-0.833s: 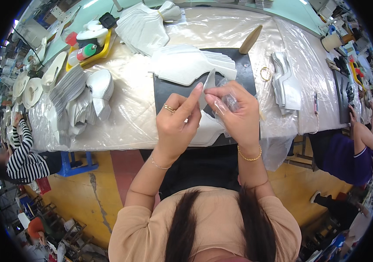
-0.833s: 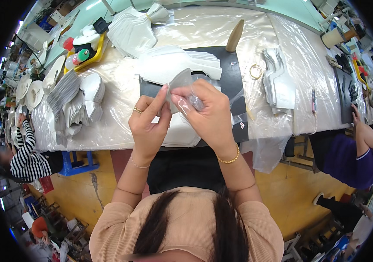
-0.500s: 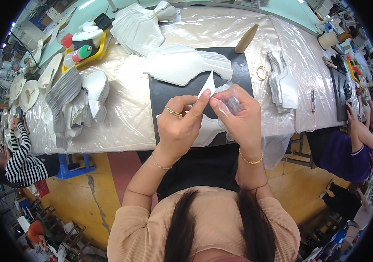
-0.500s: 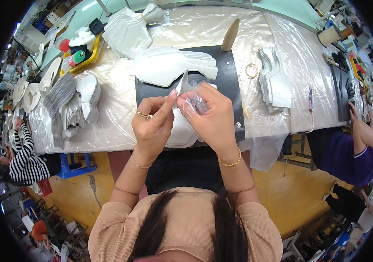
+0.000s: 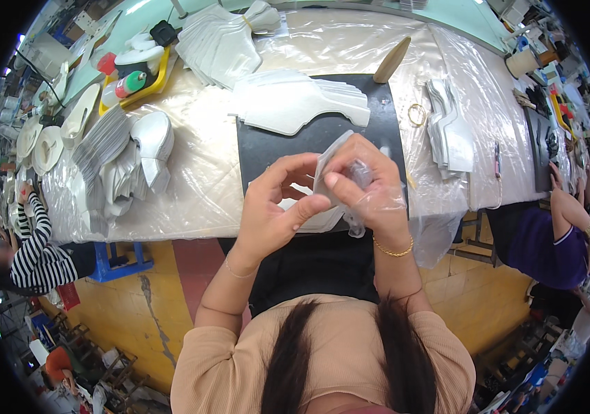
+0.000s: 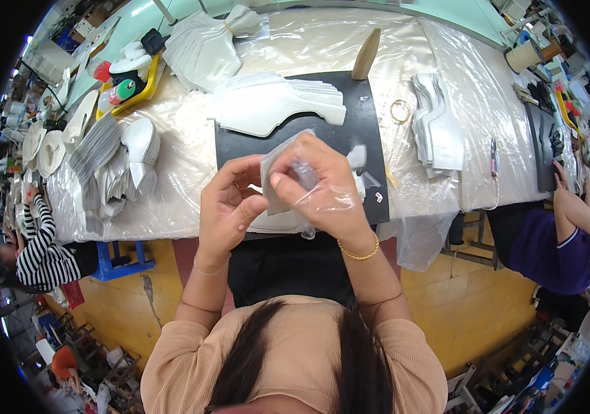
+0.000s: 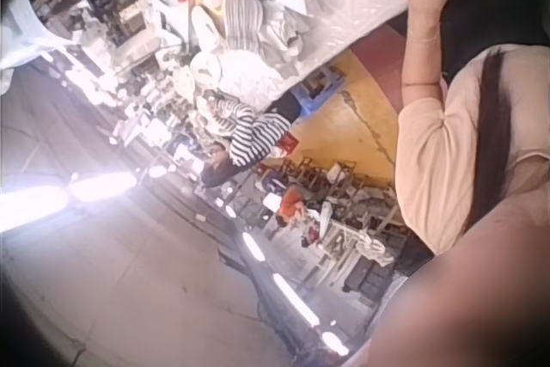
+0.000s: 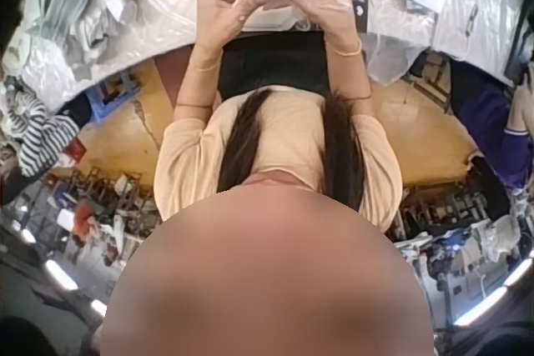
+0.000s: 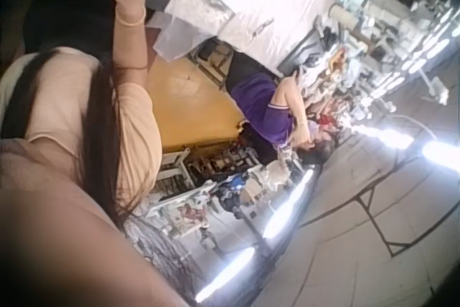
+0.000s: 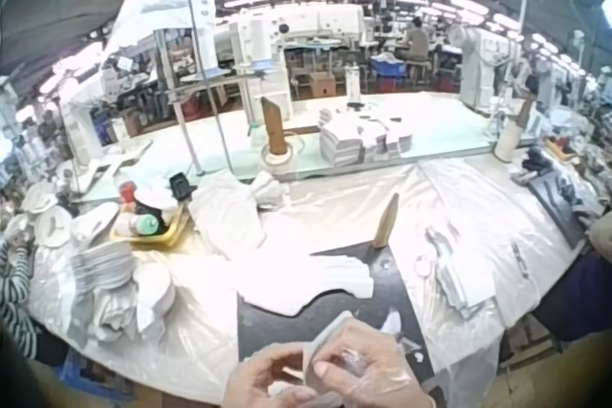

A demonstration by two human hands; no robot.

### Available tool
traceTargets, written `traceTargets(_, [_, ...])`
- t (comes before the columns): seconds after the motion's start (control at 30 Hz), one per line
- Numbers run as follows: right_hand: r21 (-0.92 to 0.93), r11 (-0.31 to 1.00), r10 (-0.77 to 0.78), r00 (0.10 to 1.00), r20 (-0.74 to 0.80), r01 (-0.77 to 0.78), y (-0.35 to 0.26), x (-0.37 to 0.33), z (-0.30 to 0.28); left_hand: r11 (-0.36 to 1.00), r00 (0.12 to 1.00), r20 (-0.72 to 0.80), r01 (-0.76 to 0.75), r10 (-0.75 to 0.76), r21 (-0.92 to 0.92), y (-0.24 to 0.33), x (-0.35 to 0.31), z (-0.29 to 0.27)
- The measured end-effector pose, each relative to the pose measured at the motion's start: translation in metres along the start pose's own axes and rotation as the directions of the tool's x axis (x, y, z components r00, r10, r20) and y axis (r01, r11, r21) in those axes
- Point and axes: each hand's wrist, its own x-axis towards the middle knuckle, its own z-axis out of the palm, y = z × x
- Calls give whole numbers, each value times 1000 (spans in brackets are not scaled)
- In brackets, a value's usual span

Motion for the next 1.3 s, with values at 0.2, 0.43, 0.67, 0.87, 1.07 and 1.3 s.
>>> traceTargets(0.2, [248, 968, -64, 997, 50, 49, 8, -17, -4, 964, 982, 4, 184, -187, -194, -1, -4, -17])
traceTargets(0.43, [722, 683, 1, 988, -157, 114, -8, -24, -69, 956, 889, -357, 292, -285, -36, -1, 1, -47])
traceTargets(0.67, [-32, 968, 243, 963, -113, -248, 8, -22, -4, 998, 970, -238, -39, 51, 56, -8, -14, -9])
traceTargets(0.87, [-119, 975, 184, 983, -30, -186, 9, -12, 12, 994, 976, -201, -67, 84, 92, -4, -19, -6])
traceTargets(1.07, [-58, 984, 168, 986, -1, -168, 4, -17, -13, 1000, 955, -296, 10, -2, 23, -7, -15, -18])
traceTargets(1.3, [438, 881, 283, 941, -186, -178, 10, -60, -89, 998, 931, -360, 67, -60, 6, -15, -15, -56])
